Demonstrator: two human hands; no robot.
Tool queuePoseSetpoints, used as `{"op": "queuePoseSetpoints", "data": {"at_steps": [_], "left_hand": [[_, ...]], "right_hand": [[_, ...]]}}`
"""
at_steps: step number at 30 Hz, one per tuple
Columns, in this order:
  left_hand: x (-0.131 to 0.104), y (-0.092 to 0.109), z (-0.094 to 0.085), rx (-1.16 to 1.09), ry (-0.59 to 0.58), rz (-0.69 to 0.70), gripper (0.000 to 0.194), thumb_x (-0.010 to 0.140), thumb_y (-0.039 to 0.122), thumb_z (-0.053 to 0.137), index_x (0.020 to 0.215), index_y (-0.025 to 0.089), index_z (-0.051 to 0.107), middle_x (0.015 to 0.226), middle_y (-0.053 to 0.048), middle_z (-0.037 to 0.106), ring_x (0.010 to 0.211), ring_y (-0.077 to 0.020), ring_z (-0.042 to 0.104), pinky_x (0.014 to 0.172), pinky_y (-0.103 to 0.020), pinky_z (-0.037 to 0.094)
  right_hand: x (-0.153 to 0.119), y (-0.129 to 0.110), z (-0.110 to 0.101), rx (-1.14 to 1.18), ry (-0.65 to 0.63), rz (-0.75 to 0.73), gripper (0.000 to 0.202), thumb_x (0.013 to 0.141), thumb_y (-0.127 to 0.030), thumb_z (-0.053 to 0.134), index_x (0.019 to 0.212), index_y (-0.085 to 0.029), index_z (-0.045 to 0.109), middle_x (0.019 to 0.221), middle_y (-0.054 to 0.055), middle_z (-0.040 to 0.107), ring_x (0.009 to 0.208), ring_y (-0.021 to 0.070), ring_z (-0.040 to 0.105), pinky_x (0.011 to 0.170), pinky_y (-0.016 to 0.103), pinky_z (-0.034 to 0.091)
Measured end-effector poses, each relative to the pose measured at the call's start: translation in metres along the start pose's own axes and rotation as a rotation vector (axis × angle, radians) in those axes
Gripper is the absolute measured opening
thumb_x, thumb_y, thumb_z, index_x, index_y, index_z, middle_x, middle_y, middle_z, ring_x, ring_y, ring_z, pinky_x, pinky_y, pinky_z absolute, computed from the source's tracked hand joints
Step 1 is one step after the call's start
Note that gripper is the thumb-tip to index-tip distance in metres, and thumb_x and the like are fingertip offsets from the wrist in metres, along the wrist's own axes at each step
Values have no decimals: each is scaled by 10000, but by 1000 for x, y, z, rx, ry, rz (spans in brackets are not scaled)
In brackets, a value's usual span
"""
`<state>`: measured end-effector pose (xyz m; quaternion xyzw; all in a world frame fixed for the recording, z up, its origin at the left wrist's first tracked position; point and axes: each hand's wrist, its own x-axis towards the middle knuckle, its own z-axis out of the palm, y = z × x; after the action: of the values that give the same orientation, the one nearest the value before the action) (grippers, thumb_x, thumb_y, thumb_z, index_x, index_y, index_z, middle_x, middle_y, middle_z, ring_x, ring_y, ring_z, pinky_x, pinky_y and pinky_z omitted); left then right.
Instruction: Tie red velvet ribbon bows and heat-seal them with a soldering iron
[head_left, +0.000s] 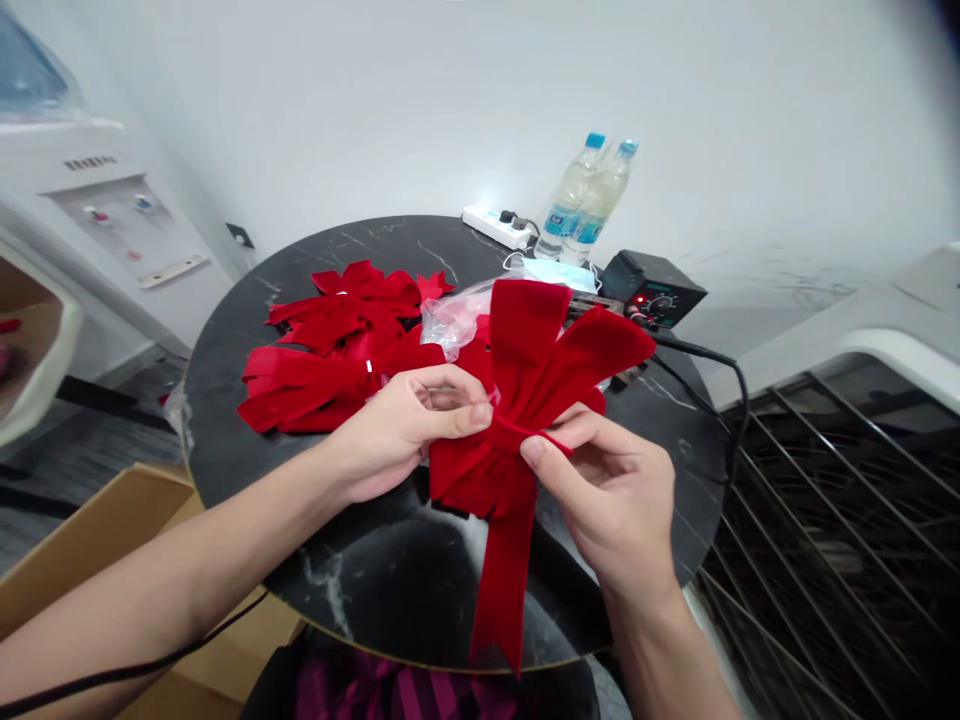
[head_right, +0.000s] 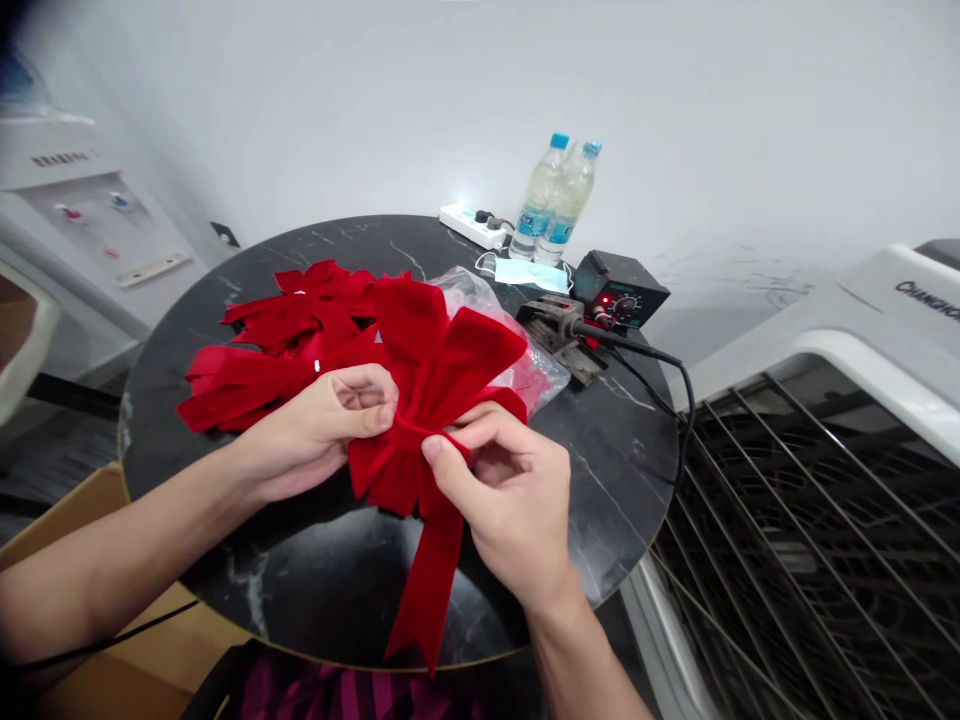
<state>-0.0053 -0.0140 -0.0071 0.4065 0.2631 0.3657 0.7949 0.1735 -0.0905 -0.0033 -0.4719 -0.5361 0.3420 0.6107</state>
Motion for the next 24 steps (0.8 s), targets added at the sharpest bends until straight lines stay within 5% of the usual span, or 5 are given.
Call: {"op": "queuePoseSetpoints", "data": {"at_steps": [5, 11, 17, 22, 24], "left_hand": [[-3, -1, 3, 221, 49, 158, 55, 807, 205, 854, 844, 168, 833, 858, -32, 769, 863, -145, 683, 820, -207, 541], [-8, -1, 2, 428, 130, 241, 285, 729, 200, 903, 1005, 172, 838, 1063, -86, 808, 1057, -267, 731, 964, -331, 560], [-7, -1, 2, 367, 98, 269, 385, 689, 134, 921, 973, 240, 683, 859, 9, 784, 814, -178, 741, 724, -235, 553], [-7, 4, 4, 533, 198, 411, 226, 709, 224, 925, 842, 197, 745, 930, -31, 762, 914, -185, 703, 838, -241, 526], [-8, 8, 1, 438, 154, 313, 212, 755, 328, 899, 846, 187, 770, 867, -45, 764, 815, -181, 705, 773, -252, 543]], "right_hand": [[4, -2, -3, -142, 23, -27, 128, 852, -230, 787, 751, -206, 713, 790, 32, 706, 718, 163, 658, 644, 284, 552], [7, 0, -11, -242, -53, -43, 101, 907, -279, 754, 845, -214, 709, 856, 32, 705, 775, 165, 668, 709, 283, 565], [8, -3, -10, -328, -78, -101, 85, 908, -245, 753, 841, -222, 707, 842, 12, 722, 738, 147, 661, 693, 267, 548], [3, 6, -13, -468, 59, -293, 81, 859, -192, 780, 834, -247, 727, 802, 8, 746, 720, 177, 688, 710, 321, 575], [2, 7, -23, -539, 29, -327, 97, 832, -201, 803, 827, -282, 750, 746, -2, 739, 694, 195, 698, 724, 356, 594]]}}
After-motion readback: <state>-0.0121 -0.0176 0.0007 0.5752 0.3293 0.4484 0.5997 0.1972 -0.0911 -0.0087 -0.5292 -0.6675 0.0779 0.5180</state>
